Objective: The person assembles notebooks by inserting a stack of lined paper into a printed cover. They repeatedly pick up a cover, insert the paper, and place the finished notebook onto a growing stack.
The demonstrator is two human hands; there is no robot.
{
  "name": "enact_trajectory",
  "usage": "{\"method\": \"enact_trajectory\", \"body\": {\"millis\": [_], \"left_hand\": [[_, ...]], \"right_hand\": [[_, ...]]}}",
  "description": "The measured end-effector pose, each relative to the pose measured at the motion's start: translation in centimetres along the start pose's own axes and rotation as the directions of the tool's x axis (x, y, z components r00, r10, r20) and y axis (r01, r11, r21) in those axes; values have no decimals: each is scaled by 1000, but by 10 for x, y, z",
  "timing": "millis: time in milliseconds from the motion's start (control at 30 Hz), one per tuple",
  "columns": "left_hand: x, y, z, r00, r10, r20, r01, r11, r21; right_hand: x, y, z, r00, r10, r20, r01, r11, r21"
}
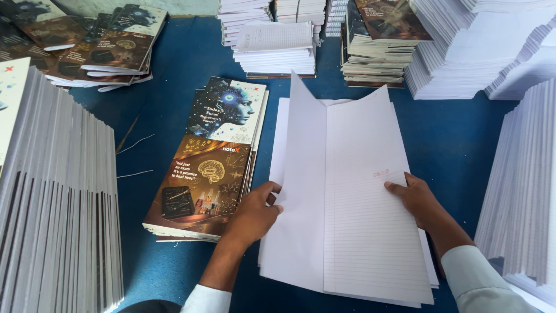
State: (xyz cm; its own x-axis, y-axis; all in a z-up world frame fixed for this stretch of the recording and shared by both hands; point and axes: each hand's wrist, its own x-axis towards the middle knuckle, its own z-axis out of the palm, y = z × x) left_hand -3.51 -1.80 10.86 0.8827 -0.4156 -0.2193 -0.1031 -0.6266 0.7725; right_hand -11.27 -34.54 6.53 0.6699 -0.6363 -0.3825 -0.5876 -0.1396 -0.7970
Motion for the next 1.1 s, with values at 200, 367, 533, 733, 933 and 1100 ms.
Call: {"method": "enact_trajectory", "body": {"millis": [200,367,533,733,933,1100], "left_hand": [[-1,11,9,996,85,-12,-86,996,-27],[-5,27,20,995,104,8,-103,994,-34],[-5,35,29,988,152,13,-151,988,-42],[3,45,44,974,218,69,-211,973,-95],[10,83,89,961,214,176,-204,976,-74],[8,105,130,944,210,256,-199,978,-68]], "right_hand": [[5,5,-1,999,-16,39,14,998,56],[8,6,-2,999,-15,38,13,999,43],[9,6,-2,999,-13,29,12,999,33],[8,4,-2,999,-6,31,5,1000,30],[13,9,-1,998,34,44,-37,997,67],[38,37,-1,989,-15,144,-24,963,268]]}}
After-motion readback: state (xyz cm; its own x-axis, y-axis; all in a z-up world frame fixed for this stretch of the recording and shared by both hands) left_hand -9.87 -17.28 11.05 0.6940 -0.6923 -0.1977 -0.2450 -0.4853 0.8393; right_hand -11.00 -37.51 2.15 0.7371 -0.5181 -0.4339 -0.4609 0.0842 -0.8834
